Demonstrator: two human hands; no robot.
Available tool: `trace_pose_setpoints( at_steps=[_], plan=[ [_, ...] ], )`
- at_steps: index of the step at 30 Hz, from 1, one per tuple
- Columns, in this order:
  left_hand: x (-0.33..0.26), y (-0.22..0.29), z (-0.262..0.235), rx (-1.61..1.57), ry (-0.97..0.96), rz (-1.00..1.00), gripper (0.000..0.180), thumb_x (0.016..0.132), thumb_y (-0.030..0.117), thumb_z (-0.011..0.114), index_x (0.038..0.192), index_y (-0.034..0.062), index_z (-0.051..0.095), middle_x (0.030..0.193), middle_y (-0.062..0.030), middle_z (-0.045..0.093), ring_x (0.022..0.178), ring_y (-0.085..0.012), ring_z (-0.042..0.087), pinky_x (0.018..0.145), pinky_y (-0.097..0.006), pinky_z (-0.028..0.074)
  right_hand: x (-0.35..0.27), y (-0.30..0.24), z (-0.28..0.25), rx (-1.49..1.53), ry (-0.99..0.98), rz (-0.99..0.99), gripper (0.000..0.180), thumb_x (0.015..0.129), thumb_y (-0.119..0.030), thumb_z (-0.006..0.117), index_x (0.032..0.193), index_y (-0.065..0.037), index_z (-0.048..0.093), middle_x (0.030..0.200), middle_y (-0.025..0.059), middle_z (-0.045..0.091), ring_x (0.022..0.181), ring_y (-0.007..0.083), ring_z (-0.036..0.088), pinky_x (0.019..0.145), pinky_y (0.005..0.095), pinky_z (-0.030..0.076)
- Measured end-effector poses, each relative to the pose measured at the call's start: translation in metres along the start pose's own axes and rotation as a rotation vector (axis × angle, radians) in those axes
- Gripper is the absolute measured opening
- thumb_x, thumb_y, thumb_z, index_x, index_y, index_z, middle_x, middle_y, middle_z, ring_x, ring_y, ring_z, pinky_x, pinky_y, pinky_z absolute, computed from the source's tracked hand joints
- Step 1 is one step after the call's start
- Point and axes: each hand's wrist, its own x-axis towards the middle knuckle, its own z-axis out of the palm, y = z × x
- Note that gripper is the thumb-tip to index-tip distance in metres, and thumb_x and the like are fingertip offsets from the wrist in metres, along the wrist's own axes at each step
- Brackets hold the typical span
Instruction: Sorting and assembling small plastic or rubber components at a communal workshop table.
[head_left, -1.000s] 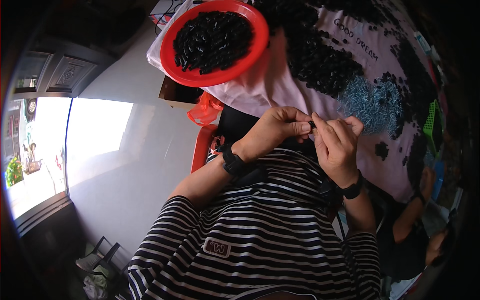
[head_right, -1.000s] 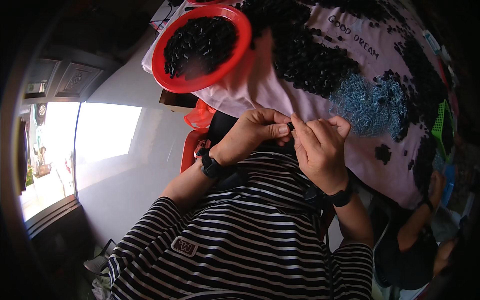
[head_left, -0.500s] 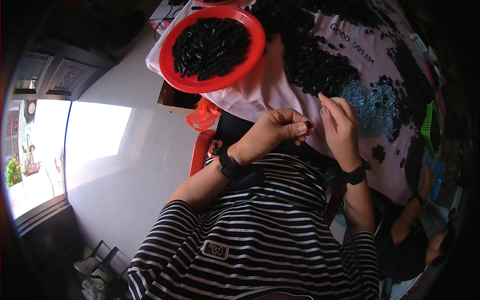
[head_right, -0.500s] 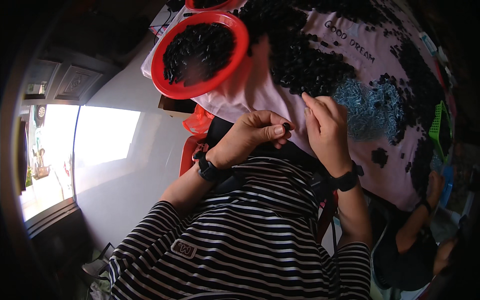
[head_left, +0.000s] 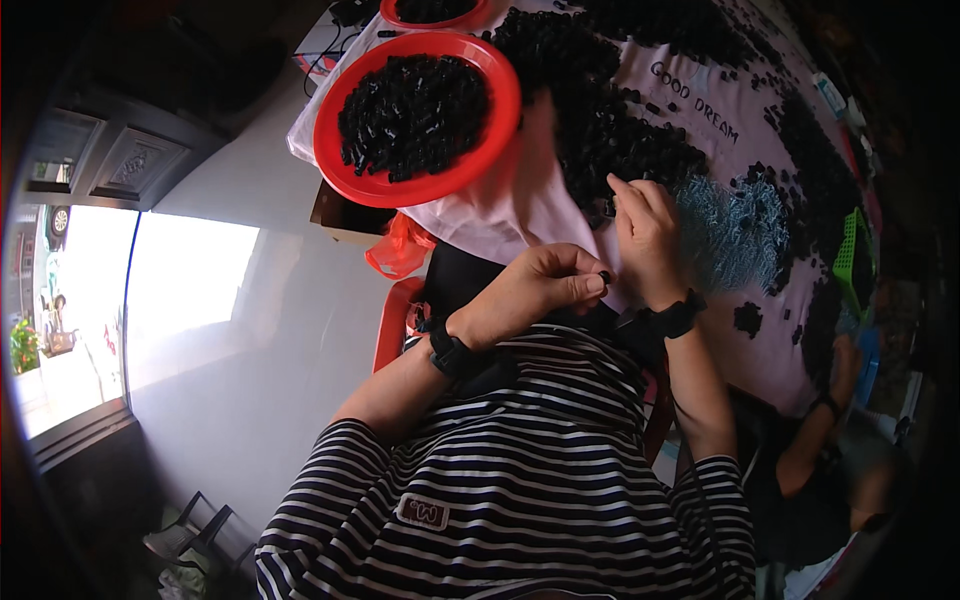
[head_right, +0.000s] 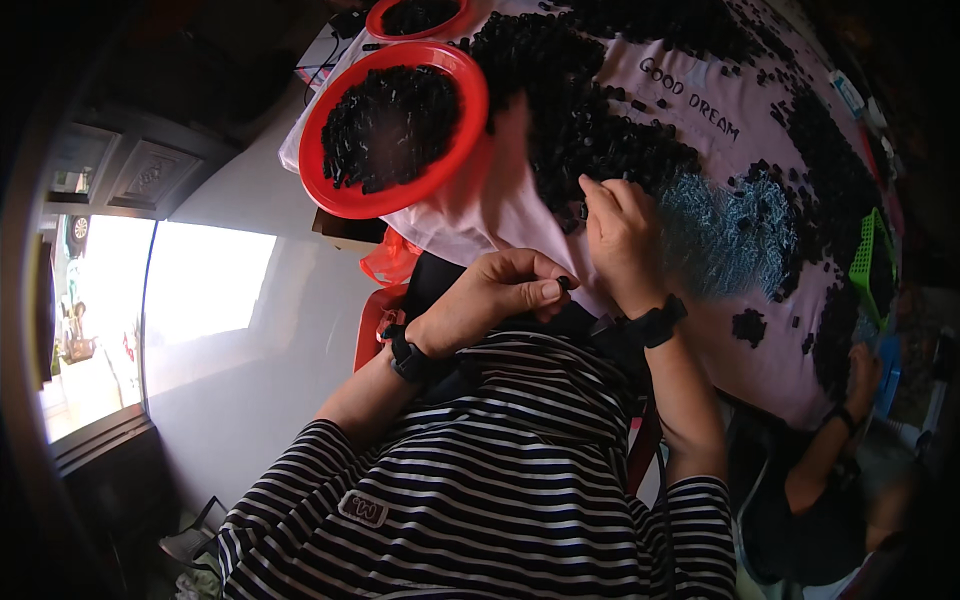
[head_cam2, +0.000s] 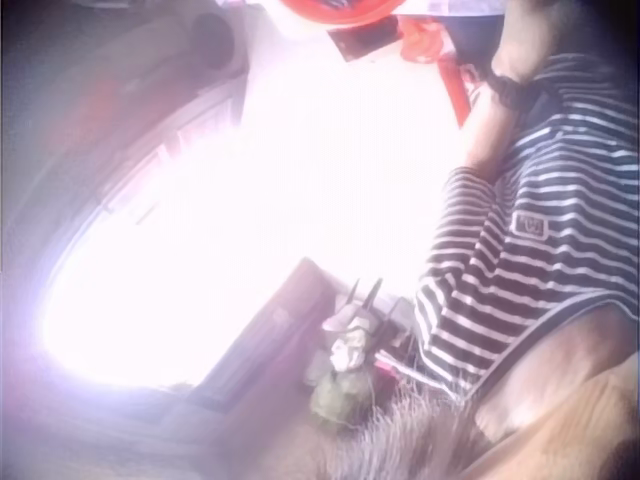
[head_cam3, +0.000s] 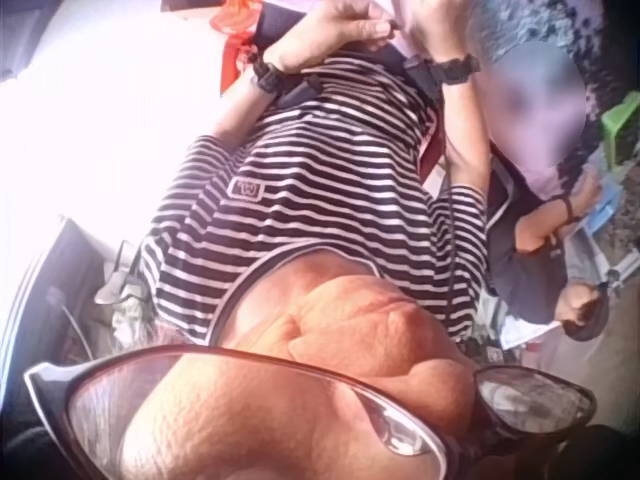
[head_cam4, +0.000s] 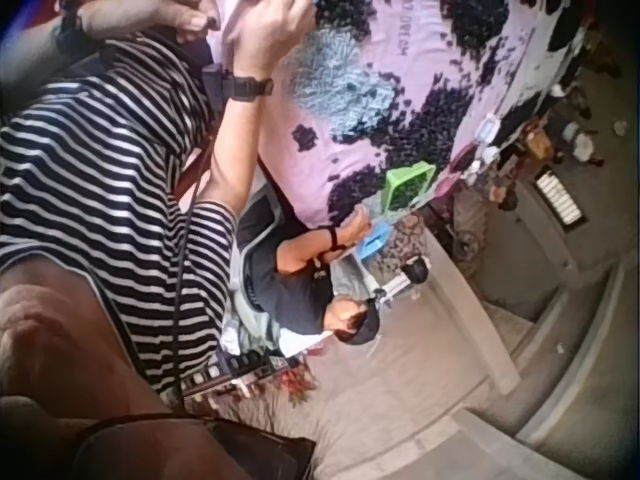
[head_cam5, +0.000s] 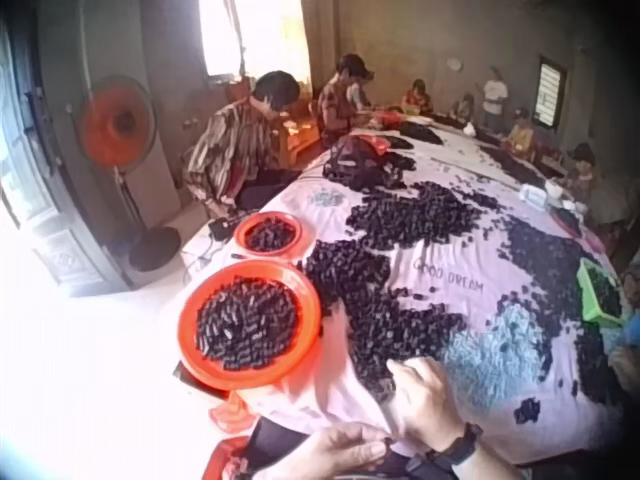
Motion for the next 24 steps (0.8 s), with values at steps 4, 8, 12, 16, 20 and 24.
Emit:
trace_pose_setpoints(
  at_steps=[4, 8, 12, 16, 20, 24],
  plan=[
    [0.001, 0.002, 0.001, 0.001, -0.043, -0.013, 0.026, 0.099, 0.019, 0.068, 0.115, -0.0015, 0.066, 0.097, -0.0027, 0.068, 0.087, -0.0091, 0.062, 0.082, -0.025, 0.053, -0.001, 0.004, -0.013, -0.088, -0.108, -0.043, 0.029, 0.086, 0.004, 0.062, 0.112, -0.004, 0.072, 0.093, 0.0060, 0.066, 0.087, 0.0281, 0.062, 0.079, 0.0391, 0.049],
    [-0.002, 0.005, 0.002, 0.009, -0.066, -0.040, 0.024, 0.098, 0.018, 0.069, 0.113, -0.0006, 0.067, 0.097, -0.0010, 0.068, 0.086, -0.0080, 0.062, 0.081, -0.024, 0.052, -0.006, 0.012, -0.018, 0.118, 0.020, 0.174, 0.020, 0.091, -0.001, 0.067, 0.111, -0.003, 0.070, 0.094, 0.0094, 0.069, 0.083, 0.0281, 0.065, 0.078, 0.0369, 0.050],
    [-0.002, 0.006, 0.004, 0.026, -0.100, -0.063, 0.022, 0.097, 0.017, 0.071, 0.111, 0.0006, 0.068, 0.096, 0.0005, 0.068, 0.085, -0.0074, 0.061, 0.080, -0.023, 0.051, -0.011, 0.008, -0.016, 0.217, 0.066, 0.323, 0.016, 0.089, -0.003, 0.071, 0.105, -0.005, 0.069, 0.093, 0.0075, 0.069, 0.082, 0.0252, 0.064, 0.078, 0.0367, 0.047],
    [-0.004, 0.008, 0.005, 0.061, -0.099, -0.077, 0.021, 0.097, 0.018, 0.072, 0.110, 0.0015, 0.068, 0.095, 0.0010, 0.067, 0.084, -0.0071, 0.060, 0.079, -0.023, 0.051, -0.012, 0.005, -0.013, 0.086, -0.033, 0.139, 0.016, 0.085, -0.008, 0.074, 0.100, -0.011, 0.069, 0.090, 0.0005, 0.067, 0.083, 0.0216, 0.064, 0.083, 0.0374, 0.041],
    [-0.003, 0.005, 0.002, 0.017, -0.098, -0.076, 0.021, 0.096, 0.019, 0.072, 0.109, 0.0021, 0.068, 0.094, 0.0019, 0.067, 0.083, -0.0063, 0.059, 0.078, -0.022, 0.050, -0.012, 0.002, -0.012, -0.168, -0.095, 0.007, 0.018, 0.086, -0.011, 0.074, 0.102, -0.013, 0.066, 0.094, 0.0008, 0.064, 0.091, 0.0214, 0.063, 0.090, 0.0406, 0.037],
    [0.000, 0.003, 0.001, 0.033, -0.112, -0.050, 0.022, 0.097, 0.019, 0.071, 0.110, 0.0007, 0.069, 0.096, 0.0007, 0.069, 0.085, -0.0058, 0.061, 0.079, -0.022, 0.050, -0.013, 0.011, -0.007, -0.135, -0.084, 0.016, 0.019, 0.085, -0.009, 0.073, 0.102, -0.011, 0.063, 0.094, 0.0032, 0.063, 0.094, 0.0250, 0.062, 0.090, 0.0425, 0.038]
  ],
)
